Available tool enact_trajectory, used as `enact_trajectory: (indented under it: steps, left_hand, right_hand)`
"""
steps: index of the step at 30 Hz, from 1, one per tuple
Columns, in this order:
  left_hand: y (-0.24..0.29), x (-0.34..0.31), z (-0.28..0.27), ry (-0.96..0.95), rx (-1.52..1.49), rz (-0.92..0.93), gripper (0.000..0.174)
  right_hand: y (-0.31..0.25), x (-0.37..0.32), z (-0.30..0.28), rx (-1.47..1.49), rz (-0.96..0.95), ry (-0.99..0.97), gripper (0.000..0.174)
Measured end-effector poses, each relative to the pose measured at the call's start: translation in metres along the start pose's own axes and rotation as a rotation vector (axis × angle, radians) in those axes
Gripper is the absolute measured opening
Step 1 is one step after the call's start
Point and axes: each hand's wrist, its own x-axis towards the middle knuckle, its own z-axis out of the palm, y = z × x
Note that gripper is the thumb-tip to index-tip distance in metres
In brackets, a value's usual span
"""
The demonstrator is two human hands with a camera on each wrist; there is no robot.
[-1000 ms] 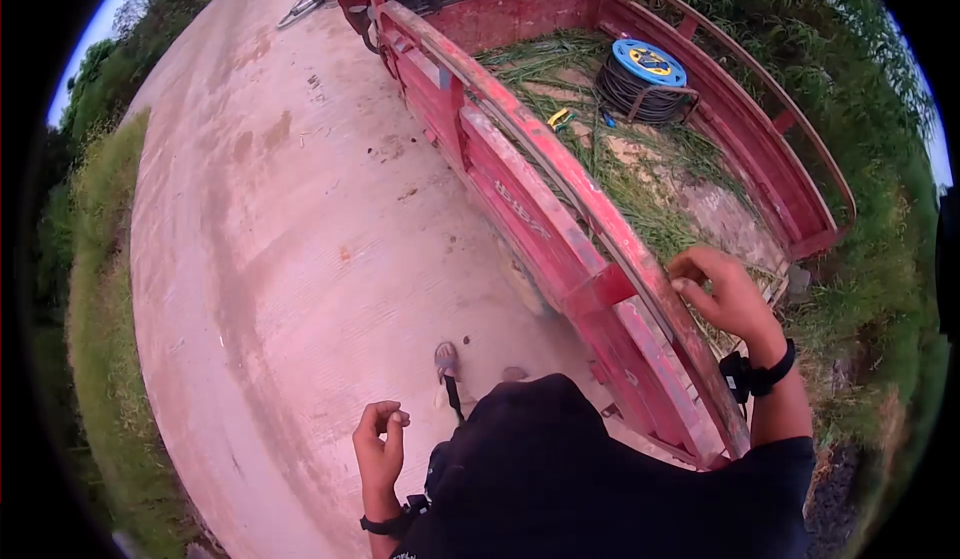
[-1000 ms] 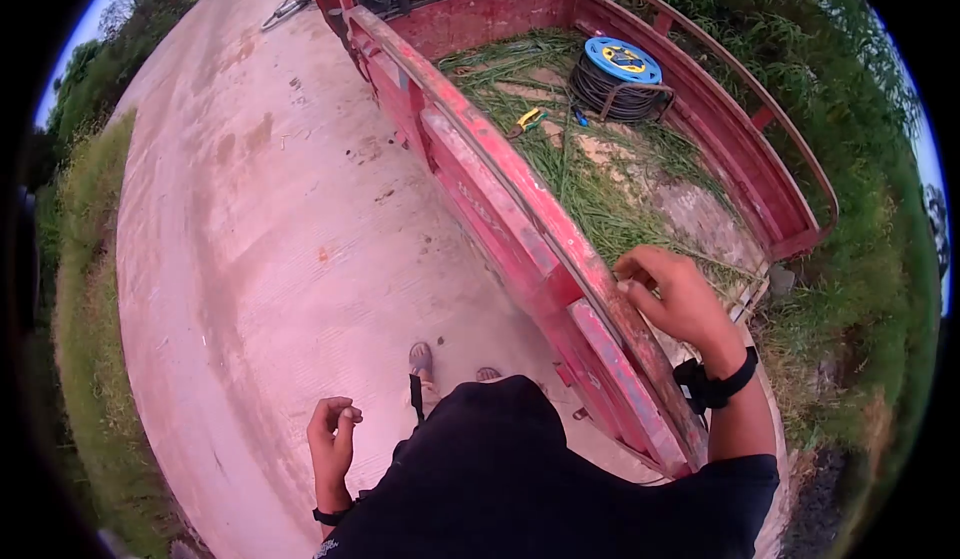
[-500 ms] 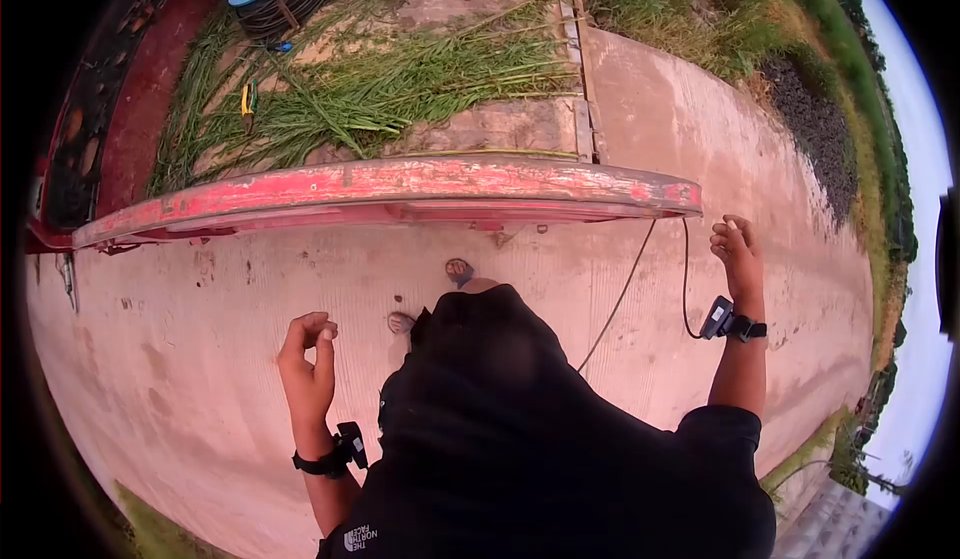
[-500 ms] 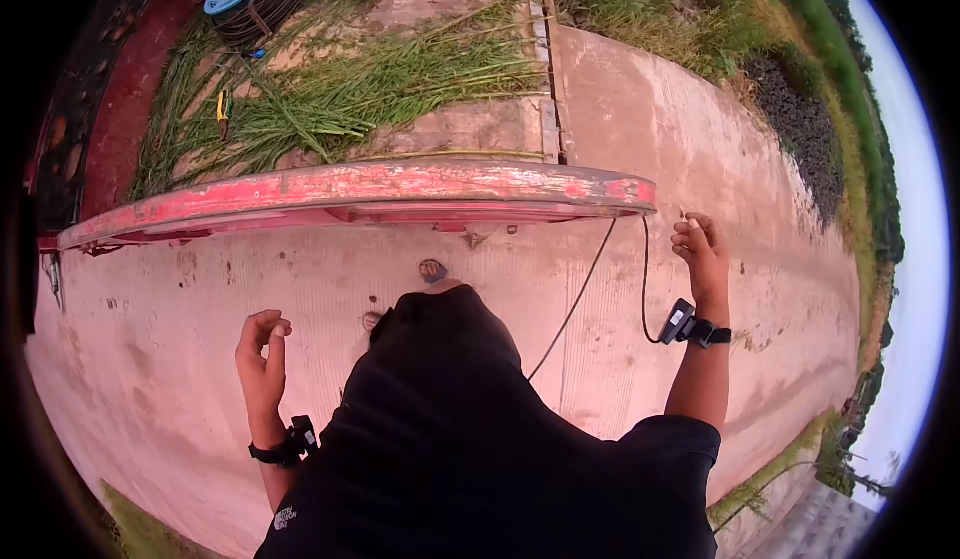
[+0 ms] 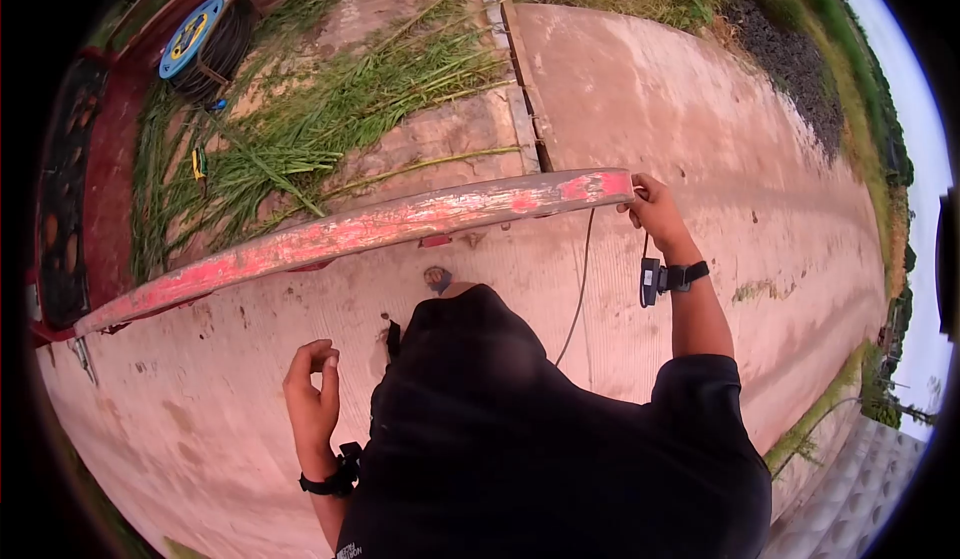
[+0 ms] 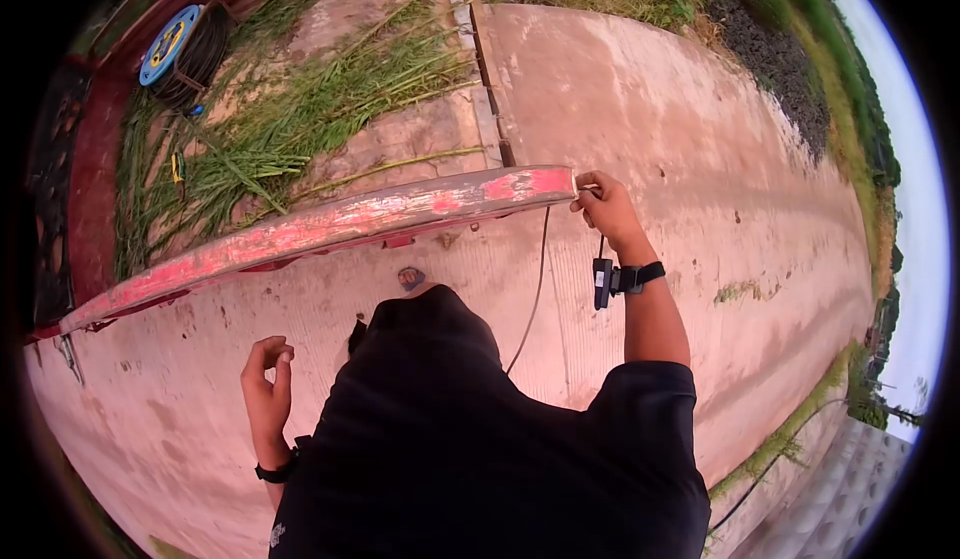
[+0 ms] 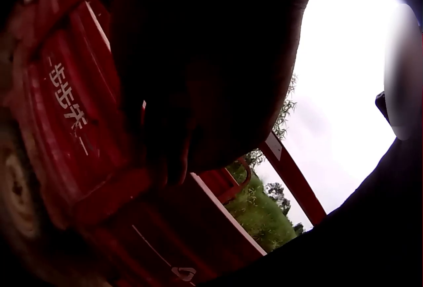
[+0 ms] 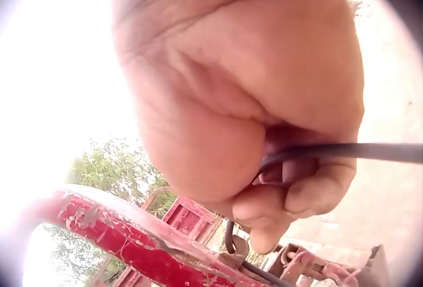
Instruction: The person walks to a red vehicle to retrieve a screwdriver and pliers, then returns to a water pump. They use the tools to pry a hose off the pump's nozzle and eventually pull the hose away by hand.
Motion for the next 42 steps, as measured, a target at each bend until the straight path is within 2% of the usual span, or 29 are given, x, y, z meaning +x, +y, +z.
enact_trajectory:
  steps: [5,7,8,10,12,14,16,17,18,19,21,22,24,26,27,28,30,31,33,34,36,37,38,40,41,42]
  left_hand:
    - [0.0,-0.001,0.008,0.01,-0.01,-0.014,0.019]
    - [0.002,0.004,0.008,0.001,-0.009,-0.014,0.019]
    - [0.004,0.009,0.01,0.001,-0.011,-0.004,0.019]
    - [0.005,0.013,0.009,-0.011,0.021,0.003,0.019]
    - [0.002,0.016,0.01,-0.018,0.017,0.019,0.019]
    - [-0.001,0.017,0.007,0.026,0.03,-0.004,0.019]
    - [0.0,0.015,0.005,-0.036,0.028,0.007,0.019]
    - [0.002,0.013,0.004,0.003,0.045,-0.041,0.019]
    - [0.004,0.013,0.003,-0.02,0.042,-0.023,0.019]
    - [0.006,0.013,0.002,-0.046,0.036,0.004,0.019]
    - [0.006,0.007,-0.003,-0.02,0.052,0.001,0.019]
    - [0.005,0.002,-0.008,-0.024,0.065,0.026,0.02]
    - [-0.001,-0.009,-0.022,0.018,0.1,0.02,0.022]
    - [-0.018,-0.029,-0.032,0.071,0.037,-0.046,0.022]
    - [-0.03,-0.039,-0.036,0.104,0.024,-0.079,0.023]
    - [-0.042,-0.048,-0.041,0.135,0.021,-0.077,0.023]
    - [-0.066,-0.067,-0.052,0.181,-0.017,-0.092,0.023]
    - [-0.077,-0.076,-0.06,0.181,-0.01,-0.1,0.022]
    - [-0.097,-0.095,-0.076,0.227,-0.031,-0.111,0.021]
    - [-0.108,-0.106,-0.089,0.243,-0.045,-0.126,0.021]
    - [-0.136,-0.128,-0.108,0.282,-0.058,-0.134,0.021]
    - [-0.149,-0.139,-0.119,0.31,-0.078,-0.151,0.021]
    - [-0.161,-0.15,-0.129,0.337,-0.096,-0.169,0.021]
    - [-0.182,-0.168,-0.147,0.363,-0.11,-0.183,0.021]
    - [-0.191,-0.175,-0.157,0.381,-0.122,-0.197,0.021]
    - [-0.199,-0.179,-0.167,0.385,-0.123,-0.191,0.021]
  right_hand:
    - [-0.038,-0.005,-0.013,0.096,0.0,-0.15,0.026]
    - [-0.049,0.002,-0.022,0.016,-0.097,0.066,0.015]
    - [-0.038,0.013,-0.037,0.018,-0.102,0.075,0.015]
    - [0.017,0.035,-0.075,-0.648,-0.069,0.247,0.014]
    - [0.053,0.022,-0.075,-1.407,0.066,0.12,0.013]
    - [0.046,-0.024,-0.03,-1.573,-0.026,0.01,0.017]
    - [0.055,-0.043,0.024,-0.904,-0.358,-0.158,0.022]
    - [0.065,-0.044,0.059,-0.631,-0.342,-0.292,0.022]
    - [0.073,-0.052,0.099,-0.351,-0.273,-0.333,0.022]
    - [0.094,-0.052,0.135,-0.289,-0.231,-0.392,0.022]
    - [0.159,-0.043,0.201,-0.394,-0.121,-0.522,0.027]
    - [0.146,-0.051,0.22,-0.612,-0.108,-0.562,0.027]
    - [0.156,-0.045,0.239,-0.71,-0.091,-0.618,0.027]
    - [0.106,-0.046,0.235,-0.364,0.292,-0.893,0.024]
    - [0.106,-0.044,0.243,-0.221,-0.261,-1.109,0.023]
    - [0.103,-0.035,0.252,-0.316,0.613,-0.96,0.023]
    - [0.098,-0.04,0.285,-0.497,0.231,-0.896,0.022]
    - [0.111,-0.038,0.305,-0.511,0.212,-0.897,0.022]
    - [0.157,-0.031,0.355,-0.749,-0.165,-0.741,0.019]
    - [0.126,-0.052,0.372,-0.753,-0.175,-0.744,0.019]
    - [0.052,-0.094,0.39,-0.518,0.303,-0.927,0.018]
    - [0.026,-0.108,0.4,-0.637,0.249,-1.022,0.017]
    - [0.025,-0.115,0.414,-0.645,0.241,-1.022,0.017]
    - [0.027,-0.128,0.447,-0.517,0.236,-1.162,0.026]
    - [0.029,-0.135,0.468,-0.507,0.134,-1.159,0.023]
    - [0.025,-0.143,0.49,-0.509,0.127,-1.156,0.023]
